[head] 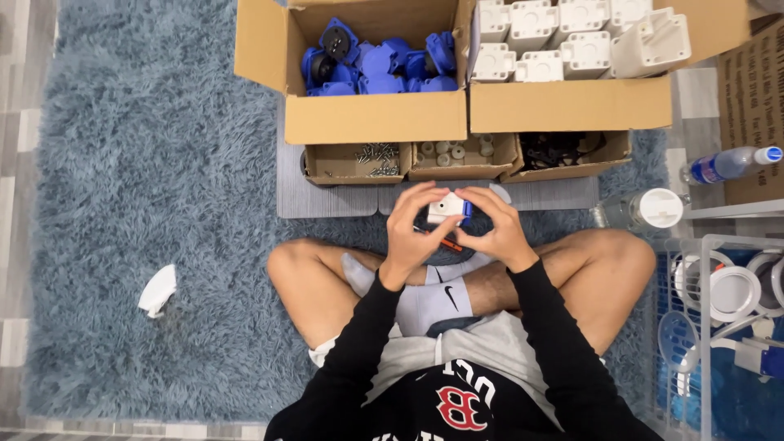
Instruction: Assembling electrical switch components by prying and fitting parts together using a screwdriver.
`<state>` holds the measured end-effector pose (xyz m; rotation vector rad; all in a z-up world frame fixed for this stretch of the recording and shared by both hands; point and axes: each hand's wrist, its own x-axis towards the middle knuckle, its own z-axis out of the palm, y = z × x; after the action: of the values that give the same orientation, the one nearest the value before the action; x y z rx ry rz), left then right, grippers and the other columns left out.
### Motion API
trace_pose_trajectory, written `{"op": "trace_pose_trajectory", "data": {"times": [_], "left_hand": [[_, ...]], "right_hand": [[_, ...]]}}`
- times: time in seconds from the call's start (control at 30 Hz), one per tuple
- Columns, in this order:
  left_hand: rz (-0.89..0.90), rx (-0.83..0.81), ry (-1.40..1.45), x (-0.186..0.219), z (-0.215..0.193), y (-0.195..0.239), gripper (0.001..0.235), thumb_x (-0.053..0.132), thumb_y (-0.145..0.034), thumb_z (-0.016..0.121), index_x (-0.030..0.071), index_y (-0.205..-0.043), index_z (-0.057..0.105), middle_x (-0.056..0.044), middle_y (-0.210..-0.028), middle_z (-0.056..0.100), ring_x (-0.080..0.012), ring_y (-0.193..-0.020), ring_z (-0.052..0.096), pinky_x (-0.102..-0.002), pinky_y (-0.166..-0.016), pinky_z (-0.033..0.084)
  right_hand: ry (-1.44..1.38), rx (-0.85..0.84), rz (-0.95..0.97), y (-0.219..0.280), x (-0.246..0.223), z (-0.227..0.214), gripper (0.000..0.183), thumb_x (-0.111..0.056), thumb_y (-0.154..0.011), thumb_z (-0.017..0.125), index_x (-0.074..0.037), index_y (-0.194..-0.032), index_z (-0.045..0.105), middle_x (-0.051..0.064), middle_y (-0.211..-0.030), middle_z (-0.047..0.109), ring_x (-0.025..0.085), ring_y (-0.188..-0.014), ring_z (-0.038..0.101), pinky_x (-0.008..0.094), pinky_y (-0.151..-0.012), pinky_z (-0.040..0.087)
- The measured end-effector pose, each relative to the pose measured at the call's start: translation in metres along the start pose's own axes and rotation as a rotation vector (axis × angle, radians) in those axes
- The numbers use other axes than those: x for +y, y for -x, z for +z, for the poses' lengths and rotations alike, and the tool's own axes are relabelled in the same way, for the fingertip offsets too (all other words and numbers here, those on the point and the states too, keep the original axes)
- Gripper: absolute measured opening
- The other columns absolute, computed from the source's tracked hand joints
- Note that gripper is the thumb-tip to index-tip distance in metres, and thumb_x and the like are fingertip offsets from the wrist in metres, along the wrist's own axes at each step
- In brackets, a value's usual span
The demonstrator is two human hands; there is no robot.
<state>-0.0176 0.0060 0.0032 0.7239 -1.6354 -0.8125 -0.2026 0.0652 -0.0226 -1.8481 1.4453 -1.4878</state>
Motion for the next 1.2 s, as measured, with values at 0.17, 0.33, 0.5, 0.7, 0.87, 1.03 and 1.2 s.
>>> {"op": "trace_pose_trajectory", "data": {"times": [0.17,0.33,0.5,0.7,0.87,1.03,1.2], "left_hand": [[0.069,-0.119,-0.017,0.011,-0.011,-0.004,0.024,0.003,-0.099,0.076,0.006,-0.122,0.079,-0.009,-0.122,0.083,-0.037,-0.123,0.075,-0.046,-0.107,0.056],[0.12,-0.083,-0.024,0.012,-0.012,-0.011,0.02,-0.003,-0.093,0.082,0.003,-0.113,0.081,-0.011,-0.111,0.083,-0.0383,-0.108,0.079,-0.045,-0.097,0.062],[0.076,0.004,-0.025,-0.003,-0.005,-0.006,0.023,0.006,-0.086,0.094,0.006,-0.103,0.079,-0.007,-0.102,0.08,-0.0331,-0.099,0.079,-0.04,-0.089,0.064],[0.073,-0.035,-0.024,-0.006,-0.002,-0.009,0.032,0.014,-0.085,0.095,0.008,-0.111,0.078,-0.008,-0.111,0.075,-0.0317,-0.105,0.076,-0.04,-0.092,0.063],[0.073,-0.286,0.029,0.008,-0.027,-0.015,0.047,-0.002,-0.094,0.073,0.004,-0.14,0.072,-0.015,-0.128,0.079,-0.0385,-0.121,0.074,-0.048,-0.103,0.058],[0.014,-0.286,0.101,0.007,-0.031,-0.019,0.045,-0.003,-0.098,0.078,0.002,-0.142,0.069,-0.01,-0.12,0.083,-0.0331,-0.114,0.079,-0.044,-0.102,0.061],[-0.01,-0.147,0.019,-0.004,-0.017,-0.017,0.041,0.013,-0.089,0.095,0.008,-0.124,0.076,-0.002,-0.101,0.079,-0.0232,-0.095,0.079,-0.035,-0.091,0.064]], "right_hand": [[0.003,-0.006,0.002,0.001,0.001,0.001,0.064,-0.01,-0.074,0.096,-0.005,-0.135,0.078,0.016,-0.126,0.078,0.038,-0.113,0.077,0.046,-0.098,0.059],[0.021,-0.006,-0.003,0.0,0.0,0.0,0.062,-0.012,-0.075,0.095,-0.004,-0.134,0.078,0.016,-0.126,0.078,0.038,-0.111,0.077,0.047,-0.096,0.06],[0.024,-0.012,-0.01,-0.003,-0.003,-0.001,0.062,-0.011,-0.076,0.096,-0.004,-0.134,0.078,0.017,-0.126,0.078,0.039,-0.111,0.078,0.048,-0.096,0.06],[0.014,-0.023,-0.016,-0.007,-0.003,-0.003,0.06,-0.011,-0.077,0.095,-0.001,-0.134,0.077,0.019,-0.126,0.077,0.041,-0.113,0.077,0.05,-0.096,0.06],[-0.006,-0.045,0.01,0.003,0.001,-0.004,0.058,-0.01,-0.079,0.096,0.001,-0.132,0.076,0.021,-0.126,0.077,0.043,-0.115,0.076,0.05,-0.099,0.059],[-0.006,-0.051,0.007,-0.001,-0.004,-0.005,0.059,-0.011,-0.081,0.096,0.002,-0.135,0.077,0.02,-0.126,0.077,0.04,-0.114,0.076,0.048,-0.098,0.059],[-0.005,-0.046,0.004,-0.003,-0.006,-0.006,0.058,-0.008,-0.081,0.096,0.003,-0.135,0.077,0.022,-0.125,0.076,0.041,-0.112,0.076,0.048,-0.097,0.06]]}}
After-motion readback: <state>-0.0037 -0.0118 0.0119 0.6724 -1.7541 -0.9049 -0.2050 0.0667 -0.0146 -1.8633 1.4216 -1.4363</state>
